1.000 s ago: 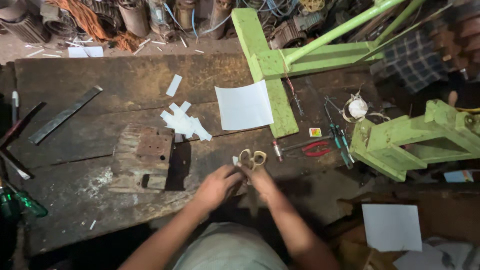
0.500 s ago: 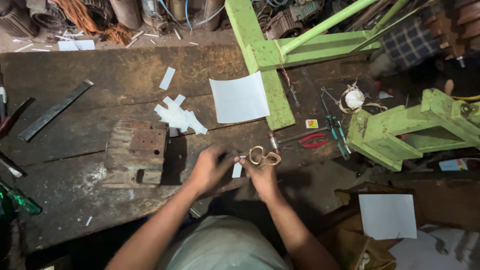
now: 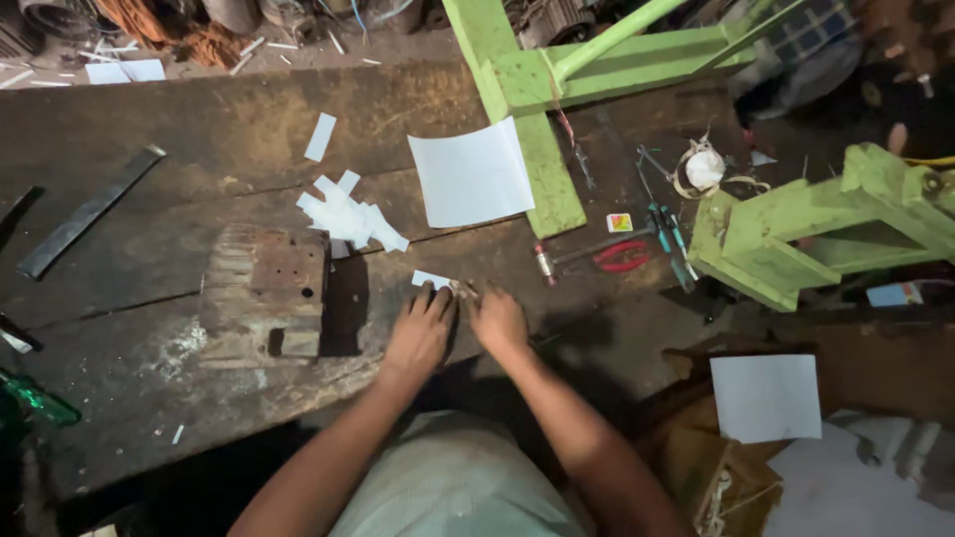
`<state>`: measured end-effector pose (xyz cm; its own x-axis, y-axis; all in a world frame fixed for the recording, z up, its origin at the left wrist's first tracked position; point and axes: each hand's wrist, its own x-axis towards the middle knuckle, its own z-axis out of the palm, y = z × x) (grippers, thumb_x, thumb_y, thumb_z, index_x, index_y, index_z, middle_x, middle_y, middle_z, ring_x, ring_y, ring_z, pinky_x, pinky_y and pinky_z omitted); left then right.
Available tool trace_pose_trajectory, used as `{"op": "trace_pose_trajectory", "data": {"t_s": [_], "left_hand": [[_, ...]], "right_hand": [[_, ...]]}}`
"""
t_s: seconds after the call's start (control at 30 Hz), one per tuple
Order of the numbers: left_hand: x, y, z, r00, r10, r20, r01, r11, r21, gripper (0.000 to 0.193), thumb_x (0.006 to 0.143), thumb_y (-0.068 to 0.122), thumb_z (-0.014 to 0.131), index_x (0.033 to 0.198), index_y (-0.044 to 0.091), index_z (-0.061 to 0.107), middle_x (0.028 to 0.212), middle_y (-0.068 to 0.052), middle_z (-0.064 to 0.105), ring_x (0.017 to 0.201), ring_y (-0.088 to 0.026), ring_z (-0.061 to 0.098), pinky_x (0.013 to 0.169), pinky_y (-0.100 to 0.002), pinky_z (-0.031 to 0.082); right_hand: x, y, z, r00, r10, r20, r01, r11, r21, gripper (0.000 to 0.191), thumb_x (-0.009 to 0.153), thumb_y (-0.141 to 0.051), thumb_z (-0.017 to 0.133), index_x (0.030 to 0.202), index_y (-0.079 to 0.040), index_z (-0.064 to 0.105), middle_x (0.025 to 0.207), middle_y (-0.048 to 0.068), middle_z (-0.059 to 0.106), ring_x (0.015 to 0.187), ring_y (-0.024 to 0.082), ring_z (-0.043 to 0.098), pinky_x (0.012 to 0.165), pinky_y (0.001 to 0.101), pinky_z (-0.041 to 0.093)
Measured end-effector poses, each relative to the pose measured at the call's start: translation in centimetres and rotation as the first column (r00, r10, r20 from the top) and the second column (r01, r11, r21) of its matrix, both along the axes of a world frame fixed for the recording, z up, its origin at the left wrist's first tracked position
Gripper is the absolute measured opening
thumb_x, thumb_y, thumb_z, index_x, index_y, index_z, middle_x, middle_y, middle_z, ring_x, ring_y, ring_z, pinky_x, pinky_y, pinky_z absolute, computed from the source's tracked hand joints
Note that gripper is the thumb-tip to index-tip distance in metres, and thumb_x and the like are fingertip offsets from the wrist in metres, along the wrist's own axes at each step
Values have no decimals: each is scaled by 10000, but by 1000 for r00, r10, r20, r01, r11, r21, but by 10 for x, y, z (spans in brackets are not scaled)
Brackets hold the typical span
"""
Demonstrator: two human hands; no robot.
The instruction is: The person repeatedly cuts small rectangular pieces of white insulating material with scissors and inserts them into the slots of a cylindrical metal component on a workbench. The person handles the metal part and the cut pieces one at a time, placing each piece into a slot.
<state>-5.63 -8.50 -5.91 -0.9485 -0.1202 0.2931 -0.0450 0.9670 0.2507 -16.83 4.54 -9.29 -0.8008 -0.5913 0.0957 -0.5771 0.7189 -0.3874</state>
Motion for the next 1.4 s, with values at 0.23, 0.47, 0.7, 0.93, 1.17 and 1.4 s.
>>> {"op": "trace_pose_trajectory", "data": {"t_s": [0.23, 0.47, 0.7, 0.93, 1.17, 1.4], "left_hand": [[3, 3, -11, 997, 32, 66, -34, 999, 28, 538, 863, 172, 568, 1389, 60, 599, 1445, -164, 524, 1363, -393, 472, 1020, -461, 478], [11, 1, -13, 996, 0, 94, -1, 1000, 13, 587, 837, 177, 578, 1411, 53, 578, 1458, -182, 522, 1344, -396, 476, 1012, -461, 470], [3, 0, -6, 996, 12, 90, -17, 998, 56, 451, 865, 165, 579, 1307, 100, 640, 1400, -140, 560, 1317, -364, 506, 1021, -465, 474], [-15, -8, 7, 986, -136, 100, 131, 990, 59, 375, 847, 154, 578, 1213, 149, 665, 1336, -115, 586, 1173, -337, 558, 885, -456, 508], [-19, -21, 11, 999, 48, 22, -50, 988, 147, 481, 850, 81, 580, 1328, 35, 610, 1302, -203, 578, 1044, -344, 652, 815, -425, 580], [18, -34, 63, 849, 514, 120, -422, 523, 741, 233, 880, 148, 691, 1093, 58, 723, 984, -222, 712, 921, -380, 727, 820, -434, 575]], "right_hand": [[-25, -15, 11, 997, -12, 75, -14, 942, 334, 302, 970, -252, 582, 1236, -154, 687, 973, 229, 725, 877, 446, 703, 755, 555, 558], [-37, -9, 4, 981, 121, 150, -158, 951, 264, 344, 973, -393, 627, 1199, -153, 724, 960, 245, 713, 886, 457, 680, 762, 558, 547], [-12, -3, 3, 981, 172, -90, -151, 967, 204, 404, 834, -118, 650, 1236, -103, 689, 985, 208, 691, 882, 433, 696, 749, 527, 564], [-61, -18, 10, 981, 141, 134, -155, 983, 99, 274, 972, -277, 687, 1140, -63, 660, 994, 244, 712, 940, 483, 679, 806, 564, 534], [-32, 0, 24, 978, 159, -134, -178, 973, -144, 538, 868, -232, 743, 1296, 39, 562, 1225, 295, 636, 1107, 491, 586, 960, 554, 467], [23, -36, 55, 918, 391, -64, -364, 771, -522, 438, 794, -90, 771, 1223, -87, 681, 1164, 175, 687, 1048, 392, 667, 911, 460, 549]]}}
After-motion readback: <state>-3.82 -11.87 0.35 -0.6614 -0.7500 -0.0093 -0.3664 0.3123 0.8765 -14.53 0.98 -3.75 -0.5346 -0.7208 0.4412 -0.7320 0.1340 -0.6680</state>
